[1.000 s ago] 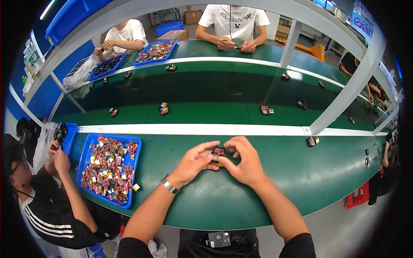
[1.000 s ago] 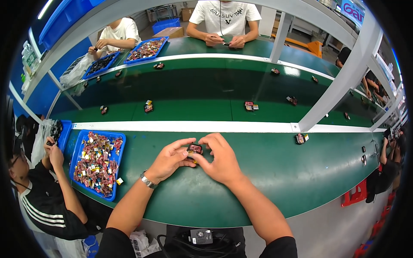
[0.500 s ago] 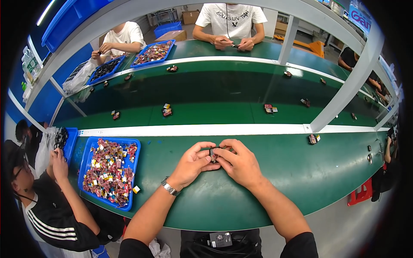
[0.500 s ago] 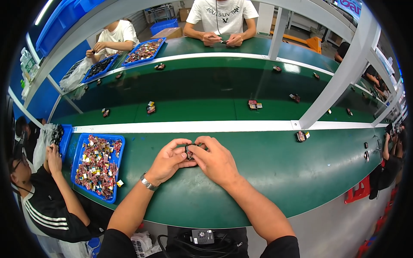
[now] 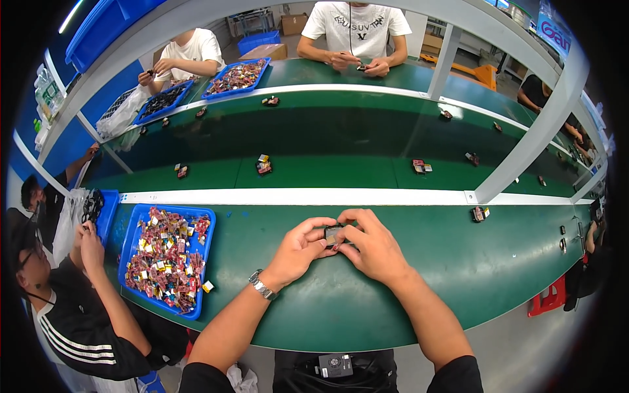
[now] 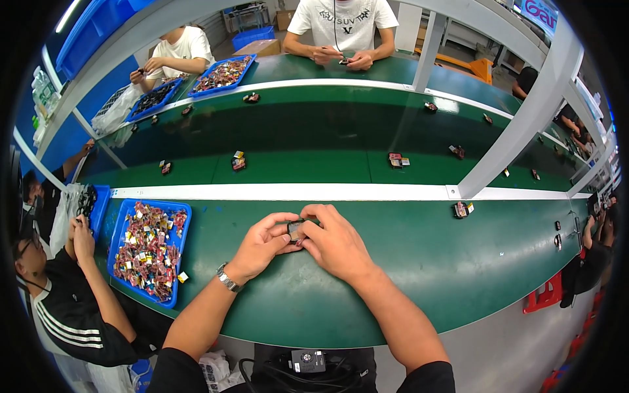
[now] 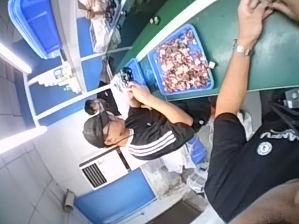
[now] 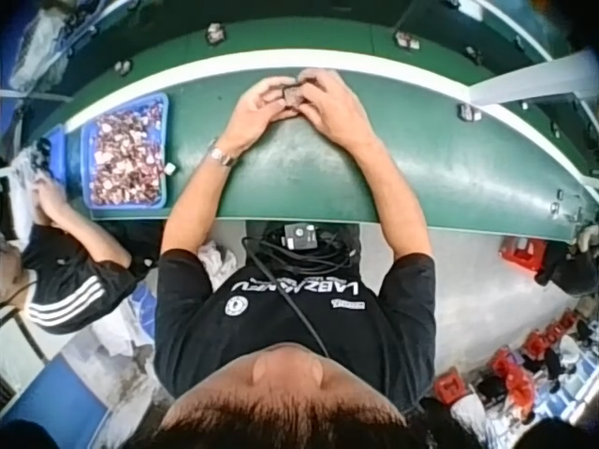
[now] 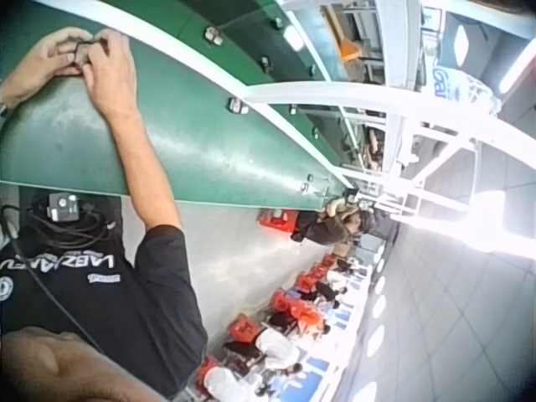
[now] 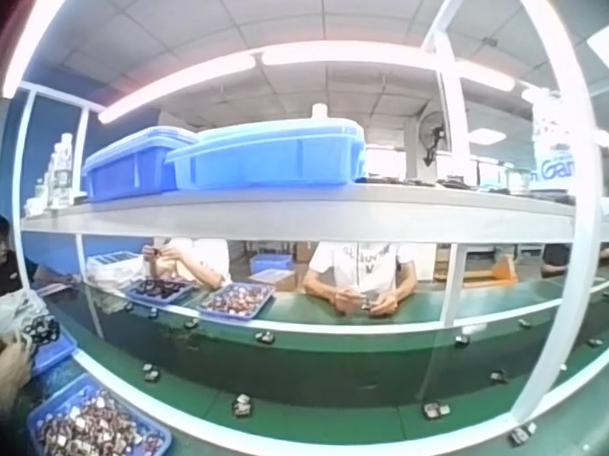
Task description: Assembling small electronic parts or components on a factory conveyor line.
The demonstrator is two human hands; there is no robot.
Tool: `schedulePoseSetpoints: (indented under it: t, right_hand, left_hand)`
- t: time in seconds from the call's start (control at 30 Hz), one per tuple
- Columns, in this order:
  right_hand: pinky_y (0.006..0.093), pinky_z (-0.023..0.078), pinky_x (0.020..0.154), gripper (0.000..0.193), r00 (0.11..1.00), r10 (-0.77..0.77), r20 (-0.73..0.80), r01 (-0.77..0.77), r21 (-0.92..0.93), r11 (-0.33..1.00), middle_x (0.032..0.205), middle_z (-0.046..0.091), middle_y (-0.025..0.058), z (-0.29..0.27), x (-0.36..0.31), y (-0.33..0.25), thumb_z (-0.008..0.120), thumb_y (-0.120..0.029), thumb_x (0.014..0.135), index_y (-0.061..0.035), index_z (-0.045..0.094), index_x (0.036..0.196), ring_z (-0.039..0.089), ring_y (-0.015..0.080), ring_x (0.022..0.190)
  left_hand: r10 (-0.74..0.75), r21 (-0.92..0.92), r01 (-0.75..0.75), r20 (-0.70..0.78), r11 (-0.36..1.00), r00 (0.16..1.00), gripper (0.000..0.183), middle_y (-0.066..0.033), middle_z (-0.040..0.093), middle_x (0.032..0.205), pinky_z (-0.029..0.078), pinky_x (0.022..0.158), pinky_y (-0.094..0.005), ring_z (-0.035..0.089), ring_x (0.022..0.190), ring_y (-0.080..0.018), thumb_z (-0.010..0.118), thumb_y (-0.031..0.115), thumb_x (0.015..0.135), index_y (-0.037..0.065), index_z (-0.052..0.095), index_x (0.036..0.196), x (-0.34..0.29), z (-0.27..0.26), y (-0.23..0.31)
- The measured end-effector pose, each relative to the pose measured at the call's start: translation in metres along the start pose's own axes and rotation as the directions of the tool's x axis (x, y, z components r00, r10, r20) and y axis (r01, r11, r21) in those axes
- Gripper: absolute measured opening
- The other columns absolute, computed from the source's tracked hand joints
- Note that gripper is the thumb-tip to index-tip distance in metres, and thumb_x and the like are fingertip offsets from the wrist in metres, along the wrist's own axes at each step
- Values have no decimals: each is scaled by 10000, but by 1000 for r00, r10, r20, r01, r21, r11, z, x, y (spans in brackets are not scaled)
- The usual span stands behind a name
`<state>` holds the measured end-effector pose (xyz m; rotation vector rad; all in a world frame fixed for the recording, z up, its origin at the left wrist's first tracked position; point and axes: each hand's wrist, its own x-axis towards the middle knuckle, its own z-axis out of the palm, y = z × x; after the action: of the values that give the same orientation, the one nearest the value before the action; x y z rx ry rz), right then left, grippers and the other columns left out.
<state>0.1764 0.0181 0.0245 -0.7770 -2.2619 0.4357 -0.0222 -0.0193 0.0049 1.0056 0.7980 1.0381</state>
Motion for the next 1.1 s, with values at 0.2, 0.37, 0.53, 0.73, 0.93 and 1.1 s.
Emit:
schedulePoseSetpoints:
  t: [0.2,0.37,0.53,0.73,0.93,1.1]
  right_hand:
    - [376,527,810,164,999,26,28,-28,66,997,1156,571,48,-1,-2,-1,741,-53,765,-97,687,913,574,256,1035]
    - [375,523,828,78,994,95,50,-101,131,986,1162,578,54,-1,-2,-2,705,-91,823,-79,687,898,573,256,1051]
    - [362,519,876,93,992,110,60,-117,130,985,1188,586,78,1,-2,-3,704,-77,826,-68,689,917,563,265,1103]
    - [371,527,871,100,997,50,56,-57,122,991,1198,586,77,-3,-3,-2,704,-78,820,-66,688,917,557,266,1117]
    - [371,500,889,88,994,41,105,-62,214,975,1188,587,74,-5,-3,-4,688,-92,822,-53,676,900,554,271,1114]
    - [365,517,857,118,997,73,2,-73,133,989,1173,598,66,4,-7,-2,712,-93,813,-58,693,923,562,262,1093]
  left_hand:
    - [-11,10,11,1,1000,1000,403,-145,572,1259,517,993,-331,590,1144,-187,458,-87,944,-9,444,1339,0,-1,-1]
    - [66,60,-70,63,996,996,429,-141,566,1261,515,988,-328,587,1147,-189,534,-92,915,-23,445,1329,-1,0,-1]
    - [73,87,-81,90,993,993,439,-137,557,1267,510,998,-331,577,1170,-193,555,-85,911,-24,442,1331,0,-4,-3]
    - [20,44,-23,78,999,997,397,-119,569,1249,509,1004,-358,580,1151,-189,520,-22,954,0,443,1342,-1,-1,1]
    - [-23,73,18,74,997,997,346,-113,584,1223,521,994,-367,589,1134,-186,491,-7,968,10,457,1312,-1,-2,-1]
    - [-13,37,12,32,999,999,312,-121,591,1225,530,978,-375,601,1126,-195,466,2,979,8,465,1291,-1,0,-3]
